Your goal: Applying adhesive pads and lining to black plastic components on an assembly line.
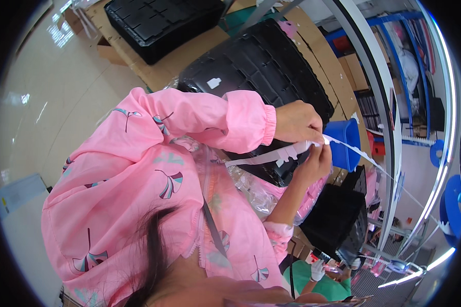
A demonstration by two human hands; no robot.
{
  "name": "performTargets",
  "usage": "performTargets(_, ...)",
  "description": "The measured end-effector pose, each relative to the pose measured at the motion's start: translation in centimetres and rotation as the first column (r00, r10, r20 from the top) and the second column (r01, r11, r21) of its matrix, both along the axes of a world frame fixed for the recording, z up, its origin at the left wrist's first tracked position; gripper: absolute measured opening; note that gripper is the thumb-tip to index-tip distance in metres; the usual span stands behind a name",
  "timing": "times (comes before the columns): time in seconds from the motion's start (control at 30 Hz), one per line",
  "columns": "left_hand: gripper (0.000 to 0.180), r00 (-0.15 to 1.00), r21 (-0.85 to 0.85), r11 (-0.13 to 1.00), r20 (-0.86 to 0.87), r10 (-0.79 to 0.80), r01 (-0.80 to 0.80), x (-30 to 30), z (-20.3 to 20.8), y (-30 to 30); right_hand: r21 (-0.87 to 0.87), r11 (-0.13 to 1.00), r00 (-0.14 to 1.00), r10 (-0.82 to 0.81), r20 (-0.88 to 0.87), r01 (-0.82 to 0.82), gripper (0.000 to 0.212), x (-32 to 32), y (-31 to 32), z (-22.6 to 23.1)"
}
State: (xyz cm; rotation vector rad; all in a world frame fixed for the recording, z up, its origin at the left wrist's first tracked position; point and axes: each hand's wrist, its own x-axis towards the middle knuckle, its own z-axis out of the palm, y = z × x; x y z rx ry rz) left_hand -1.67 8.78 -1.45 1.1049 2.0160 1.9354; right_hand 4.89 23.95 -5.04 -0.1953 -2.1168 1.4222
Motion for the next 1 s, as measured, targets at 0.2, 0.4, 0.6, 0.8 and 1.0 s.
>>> performTargets(0.2, 0.024, 0.996, -0.039, 0.998, 0.068, -0.052, 0.055, -0.4, -0.4, 2.4, 0.41, 0.907, 0.946, 0.046, -0.32, 0.095, 0.027, 5.4, -0.4, 0.6)
performTargets(0.4, 0.024, 0.992, -0.007, 0.999, 0.114, -0.046, 0.047, 0.0, -1.1, 3.2, 0.59, 0.804, 0.956, 0.11, -0.271, 0.075, 0.024, 4.6, -0.9, 0.7)
performTargets(0.6, 0.025, 0.991, 0.01, 1.0, 0.131, 0.009, -0.01, -0.2, -2.3, 4.0, 0.698, 0.698, 0.902, 0.184, -0.39, 0.16, 0.021, 3.7, -0.8, 0.2)
performTargets(0.8, 0.026, 0.97, -0.048, 0.999, 0.244, 0.022, -0.01, -0.7, -2.7, 4.4, 0.746, 0.636, 0.884, 0.215, -0.415, 0.195, 0.023, 3.2, -0.7, 0.0)
performTargets(1.0, 0.027, 0.928, -0.001, 0.999, 0.37, -0.032, 0.035, -1.2, -2.4, 4.5, 0.769, 0.637, 0.892, 0.318, -0.322, 0.05, 0.008, 2.9, 0.2, 1.1)
